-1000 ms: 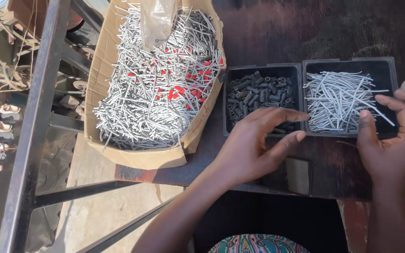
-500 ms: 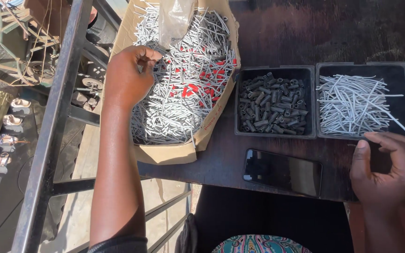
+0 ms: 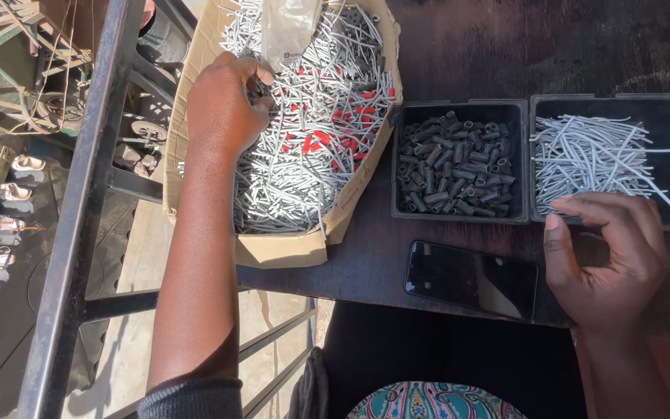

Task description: The person sorts metal fasteners from a large cardboard box into smaller plastic containers on a table. They pick up handfuls of mixed nails and red-headed fasteners, separating the long silver nails into one container and the red-headed ones into another. The person also handles small black plastic sleeves and brass-colored screws, placing them into their respective containers.

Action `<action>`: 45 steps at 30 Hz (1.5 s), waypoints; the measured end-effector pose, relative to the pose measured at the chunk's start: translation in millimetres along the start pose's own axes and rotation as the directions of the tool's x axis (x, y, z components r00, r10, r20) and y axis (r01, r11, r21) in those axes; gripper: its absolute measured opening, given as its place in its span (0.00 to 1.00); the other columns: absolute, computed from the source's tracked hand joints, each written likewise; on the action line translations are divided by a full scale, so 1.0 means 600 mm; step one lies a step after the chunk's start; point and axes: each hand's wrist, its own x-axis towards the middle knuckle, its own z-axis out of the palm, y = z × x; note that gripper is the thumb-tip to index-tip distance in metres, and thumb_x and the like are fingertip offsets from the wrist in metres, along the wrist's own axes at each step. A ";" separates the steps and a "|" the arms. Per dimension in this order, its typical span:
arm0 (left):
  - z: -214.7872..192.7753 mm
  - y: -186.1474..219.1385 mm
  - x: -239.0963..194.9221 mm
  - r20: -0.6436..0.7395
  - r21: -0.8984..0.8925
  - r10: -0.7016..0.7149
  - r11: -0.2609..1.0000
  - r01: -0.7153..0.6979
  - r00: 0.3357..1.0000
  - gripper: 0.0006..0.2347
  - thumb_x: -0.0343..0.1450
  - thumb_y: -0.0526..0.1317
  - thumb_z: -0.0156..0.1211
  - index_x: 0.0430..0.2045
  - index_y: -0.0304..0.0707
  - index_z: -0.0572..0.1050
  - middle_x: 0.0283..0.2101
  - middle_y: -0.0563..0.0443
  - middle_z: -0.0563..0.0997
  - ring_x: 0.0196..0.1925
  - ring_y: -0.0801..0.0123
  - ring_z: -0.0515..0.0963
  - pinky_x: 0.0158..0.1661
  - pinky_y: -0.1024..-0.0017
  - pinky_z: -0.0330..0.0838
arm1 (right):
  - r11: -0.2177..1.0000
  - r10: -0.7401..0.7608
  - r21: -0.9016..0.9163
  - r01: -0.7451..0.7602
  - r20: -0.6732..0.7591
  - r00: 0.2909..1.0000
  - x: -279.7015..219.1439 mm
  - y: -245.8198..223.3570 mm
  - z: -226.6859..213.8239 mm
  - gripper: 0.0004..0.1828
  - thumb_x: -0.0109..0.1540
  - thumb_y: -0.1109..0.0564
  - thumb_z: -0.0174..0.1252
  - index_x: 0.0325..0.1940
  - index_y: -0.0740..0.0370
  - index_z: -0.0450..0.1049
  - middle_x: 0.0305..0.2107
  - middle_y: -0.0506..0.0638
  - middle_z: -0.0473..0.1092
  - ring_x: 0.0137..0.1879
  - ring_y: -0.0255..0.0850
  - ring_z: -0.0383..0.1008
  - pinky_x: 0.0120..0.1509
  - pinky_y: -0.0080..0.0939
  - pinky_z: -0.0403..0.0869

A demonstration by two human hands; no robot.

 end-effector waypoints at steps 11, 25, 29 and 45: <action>0.024 -0.006 -0.003 -0.065 -0.003 0.057 0.998 -0.058 0.996 0.11 0.66 0.30 0.64 0.37 0.50 0.86 0.36 0.49 0.72 0.29 0.48 0.76 0.21 0.52 0.68 | 0.995 -0.038 0.097 0.029 0.098 0.994 0.028 -0.040 0.026 0.03 0.70 0.68 0.62 0.48 0.71 0.78 0.44 0.61 0.75 0.55 0.53 0.75 0.64 0.51 0.73; 0.016 0.009 -0.006 -0.017 -0.142 0.002 0.990 -0.005 1.000 0.03 0.70 0.32 0.59 0.30 0.44 0.76 0.35 0.46 0.69 0.37 0.51 0.73 0.30 0.52 0.66 | 0.988 -0.055 0.153 0.015 0.259 0.964 0.071 -0.052 0.059 0.08 0.68 0.60 0.62 0.51 0.62 0.78 0.45 0.54 0.75 0.53 0.48 0.75 0.56 0.47 0.73; 0.015 0.011 -0.005 -0.044 -0.185 -0.018 0.983 0.010 0.999 0.02 0.70 0.32 0.58 0.30 0.41 0.74 0.35 0.46 0.70 0.33 0.51 0.73 0.29 0.53 0.64 | 0.984 -0.116 0.167 0.067 0.307 0.945 0.118 -0.040 0.081 0.11 0.69 0.58 0.62 0.54 0.62 0.77 0.47 0.54 0.73 0.55 0.50 0.73 0.52 0.50 0.74; -0.022 0.058 -0.013 -0.293 -0.379 -0.044 0.923 -0.074 0.955 0.01 0.68 0.35 0.56 0.26 0.45 0.72 0.30 0.56 0.74 0.23 0.69 0.70 0.28 0.64 0.64 | 0.921 -0.329 0.316 0.227 0.321 0.888 0.325 0.002 0.242 0.10 0.71 0.69 0.57 0.56 0.66 0.75 0.48 0.60 0.72 0.47 0.55 0.74 0.47 0.56 0.80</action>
